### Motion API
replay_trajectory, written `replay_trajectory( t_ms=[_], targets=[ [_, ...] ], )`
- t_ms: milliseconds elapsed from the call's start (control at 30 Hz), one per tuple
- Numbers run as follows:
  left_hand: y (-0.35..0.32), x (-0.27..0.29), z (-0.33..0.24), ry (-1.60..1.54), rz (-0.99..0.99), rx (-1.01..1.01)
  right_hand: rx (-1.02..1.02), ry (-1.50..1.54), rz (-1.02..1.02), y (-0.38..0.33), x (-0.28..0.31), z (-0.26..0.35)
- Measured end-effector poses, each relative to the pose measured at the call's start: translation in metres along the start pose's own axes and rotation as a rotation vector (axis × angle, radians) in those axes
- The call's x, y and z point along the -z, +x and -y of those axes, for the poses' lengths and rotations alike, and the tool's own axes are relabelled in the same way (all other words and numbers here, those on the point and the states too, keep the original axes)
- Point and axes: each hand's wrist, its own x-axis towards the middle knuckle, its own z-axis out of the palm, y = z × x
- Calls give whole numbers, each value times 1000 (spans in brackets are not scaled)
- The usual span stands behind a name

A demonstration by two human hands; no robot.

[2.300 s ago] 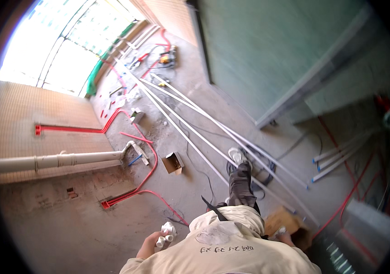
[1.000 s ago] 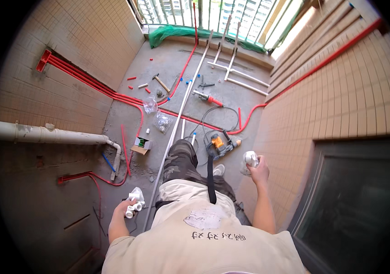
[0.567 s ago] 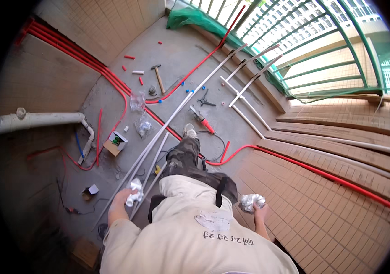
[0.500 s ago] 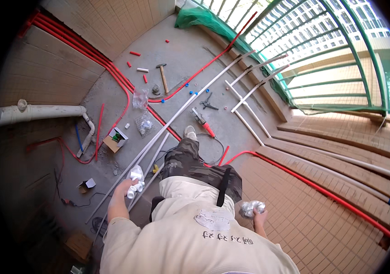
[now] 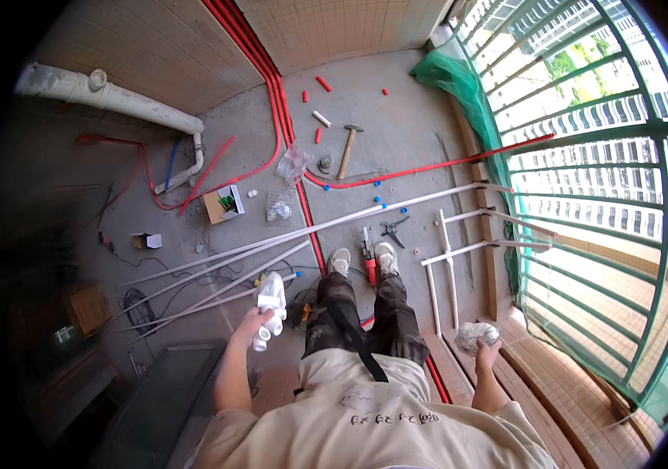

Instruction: The person sits on the floor and assembles white PVC pipes with elbow fittings. They use a pipe cutter to cut the pipes to length and a pipe wrench to tighten the connections between the pipes and fittings.

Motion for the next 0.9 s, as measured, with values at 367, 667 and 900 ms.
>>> replay_trajectory(
  t_ms=[367, 667, 900],
  targets=[
    [204, -51, 136, -90, -234, 318, 356, 132, 595, 227, -295, 121],
    [502, -155, -33, -154, 169, -303, 327, 602, 682, 322, -529, 129],
    [591, -206, -107, -174, 396, -515, 306, 1021, 869, 383, -627, 160]
  ],
)
